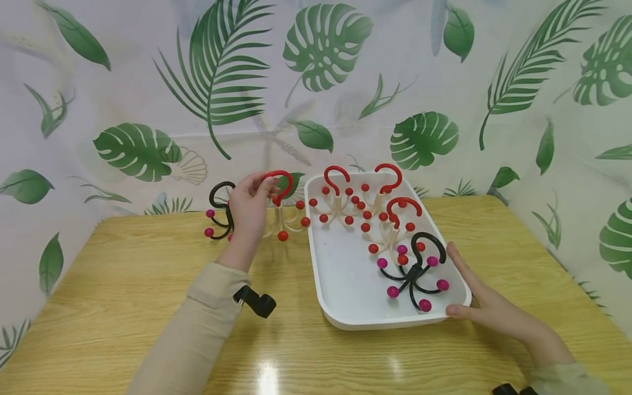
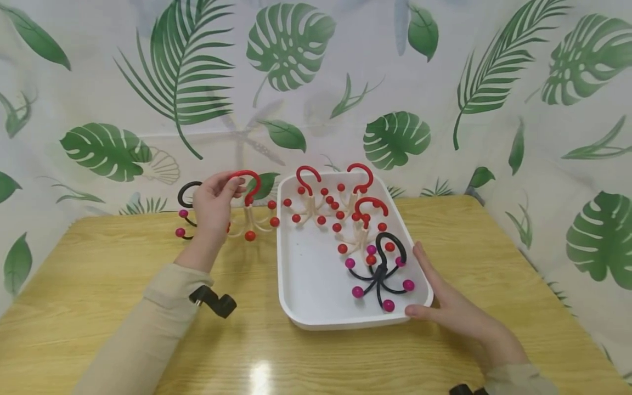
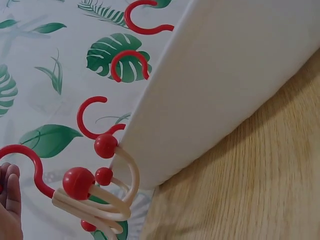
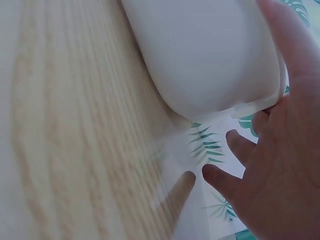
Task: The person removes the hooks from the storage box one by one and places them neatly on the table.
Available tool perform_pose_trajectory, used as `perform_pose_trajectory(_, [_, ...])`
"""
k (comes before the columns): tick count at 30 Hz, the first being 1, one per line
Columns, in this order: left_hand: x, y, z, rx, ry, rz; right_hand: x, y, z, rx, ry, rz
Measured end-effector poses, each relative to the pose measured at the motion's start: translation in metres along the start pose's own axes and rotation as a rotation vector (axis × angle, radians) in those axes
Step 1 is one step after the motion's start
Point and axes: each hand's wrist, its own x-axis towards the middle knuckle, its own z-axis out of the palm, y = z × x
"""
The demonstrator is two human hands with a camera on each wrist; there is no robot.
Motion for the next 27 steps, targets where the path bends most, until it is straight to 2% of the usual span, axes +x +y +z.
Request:
perform_pose_trajectory(11, [0.004,-0.012,-0.007,-0.005,0.022,-0.045,-0.001,0.001,-0.001,-0.014,0.005,0.015])
perform_pose_trajectory(20, [0.001,-0.018,-0.006,-0.010,0.017,-0.079,0.000,0.003,-0.001,-0.003,0.003,0.015])
perform_pose_trajectory(27, [-0.002,-0.023,-0.006,0.006,0.019,-0.080,-0.001,0.003,-0.001,0.007,0.004,0.003])
